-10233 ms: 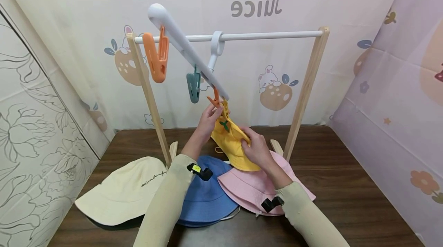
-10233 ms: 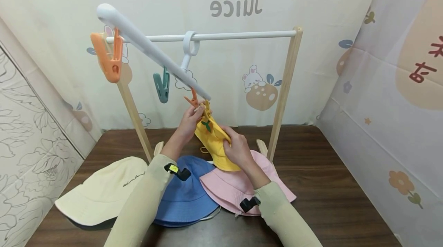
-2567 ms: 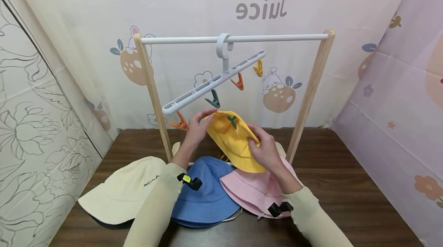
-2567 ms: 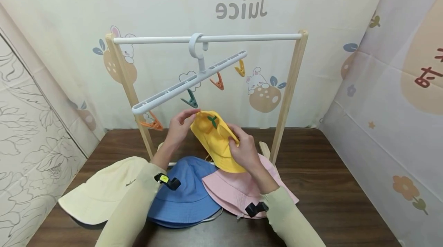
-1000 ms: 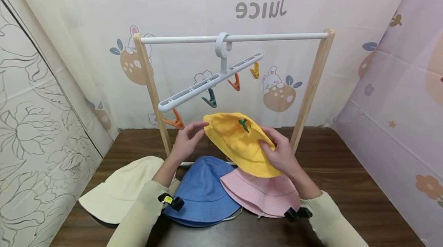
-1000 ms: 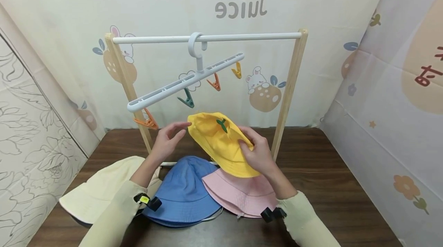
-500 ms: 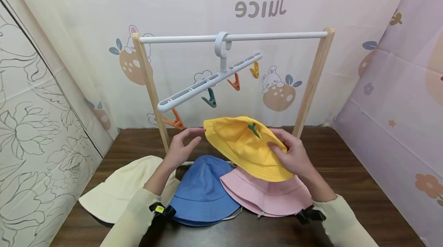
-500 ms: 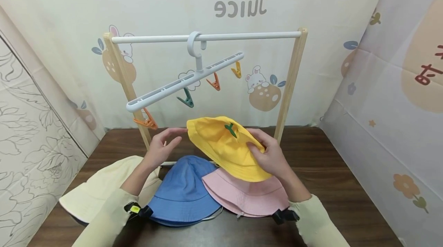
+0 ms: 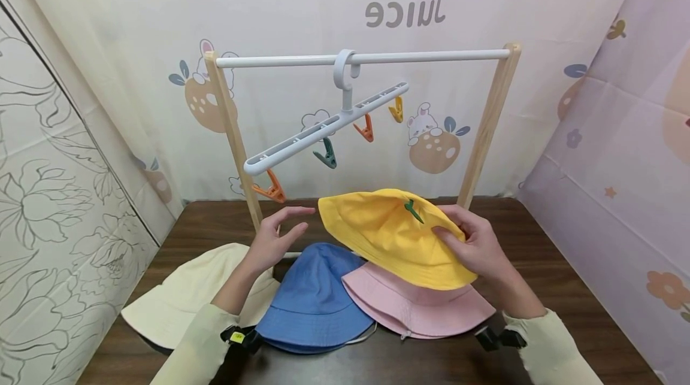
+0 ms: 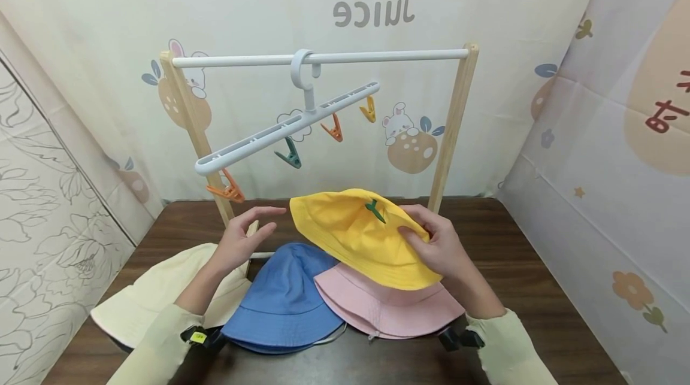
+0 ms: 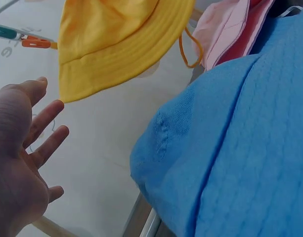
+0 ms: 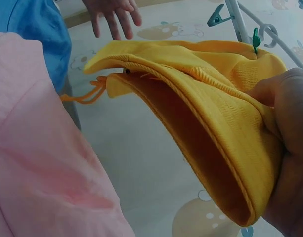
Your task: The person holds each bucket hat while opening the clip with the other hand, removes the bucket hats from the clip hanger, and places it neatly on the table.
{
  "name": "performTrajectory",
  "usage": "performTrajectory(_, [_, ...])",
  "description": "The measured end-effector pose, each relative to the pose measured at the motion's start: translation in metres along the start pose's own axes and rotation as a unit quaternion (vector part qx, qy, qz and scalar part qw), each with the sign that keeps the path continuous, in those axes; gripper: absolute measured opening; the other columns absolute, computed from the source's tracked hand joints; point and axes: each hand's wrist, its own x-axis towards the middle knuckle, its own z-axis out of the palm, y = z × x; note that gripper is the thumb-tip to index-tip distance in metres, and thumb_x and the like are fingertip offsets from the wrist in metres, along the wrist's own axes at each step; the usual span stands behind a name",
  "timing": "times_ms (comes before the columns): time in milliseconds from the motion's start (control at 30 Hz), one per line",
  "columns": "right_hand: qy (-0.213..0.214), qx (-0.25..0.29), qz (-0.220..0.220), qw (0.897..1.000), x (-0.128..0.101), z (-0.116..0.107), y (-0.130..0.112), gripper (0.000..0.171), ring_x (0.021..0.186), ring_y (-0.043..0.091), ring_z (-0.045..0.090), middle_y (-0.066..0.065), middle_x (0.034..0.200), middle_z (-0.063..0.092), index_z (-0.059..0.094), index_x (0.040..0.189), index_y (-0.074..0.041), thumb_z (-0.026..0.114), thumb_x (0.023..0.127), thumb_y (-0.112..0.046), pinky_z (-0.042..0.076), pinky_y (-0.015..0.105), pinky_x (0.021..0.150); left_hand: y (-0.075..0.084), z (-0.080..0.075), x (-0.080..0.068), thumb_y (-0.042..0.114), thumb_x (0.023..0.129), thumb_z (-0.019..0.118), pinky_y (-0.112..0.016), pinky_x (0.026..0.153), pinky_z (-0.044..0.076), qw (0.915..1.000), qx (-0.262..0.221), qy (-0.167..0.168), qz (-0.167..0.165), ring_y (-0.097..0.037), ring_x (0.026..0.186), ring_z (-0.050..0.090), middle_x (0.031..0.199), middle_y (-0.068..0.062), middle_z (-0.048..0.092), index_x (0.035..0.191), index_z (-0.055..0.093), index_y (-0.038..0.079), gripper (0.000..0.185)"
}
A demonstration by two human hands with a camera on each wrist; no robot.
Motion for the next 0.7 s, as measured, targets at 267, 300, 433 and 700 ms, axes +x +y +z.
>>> performTrajectory(267, [-0.014, 0.031, -0.015, 0.999, -0.003, -0.012, 0.003, 0.042, 0.087, -0.005, 0.076, -0.019, 0.115, 0.082, 0.073, 0.127, 0.011, 0.068, 0.089, 0.03, 0.062, 0.013, 0.073, 0.002, -0.004, -0.01, 0.015, 0.112, 0.068, -0.078, 0.132, 0.033, 0.9998, 0.018, 0.003, 0.001, -0.042, 0.15, 0.062, 0.151, -0.015, 0.075, 0.146, 0.071, 0.01, 0.035])
performTrajectory(300, [-0.014, 0.035, -0.017, 0.999, -0.004, -0.013, 0.003, 0.043, 0.088, -0.005, 0.077, -0.019, 0.115, 0.082, 0.073, 0.126, 0.011, 0.068, 0.089, 0.031, 0.062, 0.013, 0.073, 0.002, -0.005, -0.011, 0.015, 0.112, 0.068, -0.078, 0.132, 0.034, 0.9998, 0.02, 0.004, 0.003, -0.041, 0.15, 0.062, 0.151, -0.014, 0.075, 0.146, 0.071, 0.011, 0.034])
performTrajectory(433, [-0.014, 0.049, -0.014, 0.999, -0.005, -0.019, 0.004, 0.044, 0.088, -0.004, 0.077, -0.016, 0.114, 0.083, 0.075, 0.125, 0.008, 0.067, 0.088, 0.032, 0.062, 0.013, 0.073, 0.004, -0.007, -0.014, 0.015, 0.112, 0.068, -0.077, 0.131, 0.037, 0.9996, 0.024, 0.006, 0.011, -0.041, 0.15, 0.062, 0.151, -0.014, 0.075, 0.146, 0.072, 0.011, 0.034])
performTrajectory(700, [-0.02, 0.058, 0.006, 0.998, -0.009, -0.035, 0.003, 0.046, 0.083, -0.002, 0.078, -0.014, 0.111, 0.084, 0.077, 0.125, 0.004, 0.067, 0.089, 0.031, 0.063, 0.015, 0.072, 0.008, -0.01, -0.021, 0.011, 0.111, 0.068, -0.075, 0.128, 0.041, 0.9994, 0.029, 0.0, 0.017, -0.041, 0.148, 0.065, 0.151, -0.014, 0.075, 0.145, 0.072, 0.009, 0.034])
